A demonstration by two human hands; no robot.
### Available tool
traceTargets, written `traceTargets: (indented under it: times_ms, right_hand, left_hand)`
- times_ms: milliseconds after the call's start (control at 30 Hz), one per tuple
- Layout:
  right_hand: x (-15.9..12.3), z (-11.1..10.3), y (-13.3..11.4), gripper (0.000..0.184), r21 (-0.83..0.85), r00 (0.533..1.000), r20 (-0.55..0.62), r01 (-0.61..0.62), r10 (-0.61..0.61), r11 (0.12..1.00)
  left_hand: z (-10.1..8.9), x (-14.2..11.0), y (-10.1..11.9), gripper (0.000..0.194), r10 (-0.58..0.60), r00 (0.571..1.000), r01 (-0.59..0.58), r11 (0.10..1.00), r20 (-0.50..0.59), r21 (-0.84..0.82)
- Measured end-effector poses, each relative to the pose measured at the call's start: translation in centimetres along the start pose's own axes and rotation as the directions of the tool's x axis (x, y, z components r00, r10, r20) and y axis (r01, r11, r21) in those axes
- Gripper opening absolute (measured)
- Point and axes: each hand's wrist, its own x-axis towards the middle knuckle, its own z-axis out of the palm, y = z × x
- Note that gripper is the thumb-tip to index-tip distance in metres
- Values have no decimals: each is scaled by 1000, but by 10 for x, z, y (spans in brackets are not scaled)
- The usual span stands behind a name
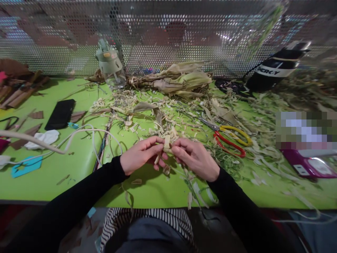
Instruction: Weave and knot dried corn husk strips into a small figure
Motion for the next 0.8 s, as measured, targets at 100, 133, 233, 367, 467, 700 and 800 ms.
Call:
traceTargets:
  times_ms: [100,133,233,367,467,700,800]
  right_hand:
    - [-1,1,-2,28,-115,995,79,71,-62,991]
    - [-1,2,-3,26,-131,992,100,94,-81,987]
    - [-2,3,-6,25,-148,980,152,151,-128,977]
    - [-4,2,-7,29,-151,978,138,178,-157,972]
    - [-7,0,-7,27,-130,972,154,199,-178,971]
    - [-13,-2,-8,28,-59,960,137,253,-243,966]
    - [-12,-2,-7,30,-51,975,90,207,-202,977]
  left_hand:
    - [1,0,0,32,2,1000,-2,1000,5,-4]
    - [1,0,-1,35,10,1000,-10,1000,24,13]
    - [3,0,-3,36,40,997,-46,994,61,94]
    - [7,-3,-4,27,99,995,-96,983,-13,157]
    - [8,-7,-3,24,134,991,-130,970,-5,206]
    - [8,-13,4,24,124,992,-126,979,23,160]
    - [6,-10,5,25,139,990,-135,981,-16,139]
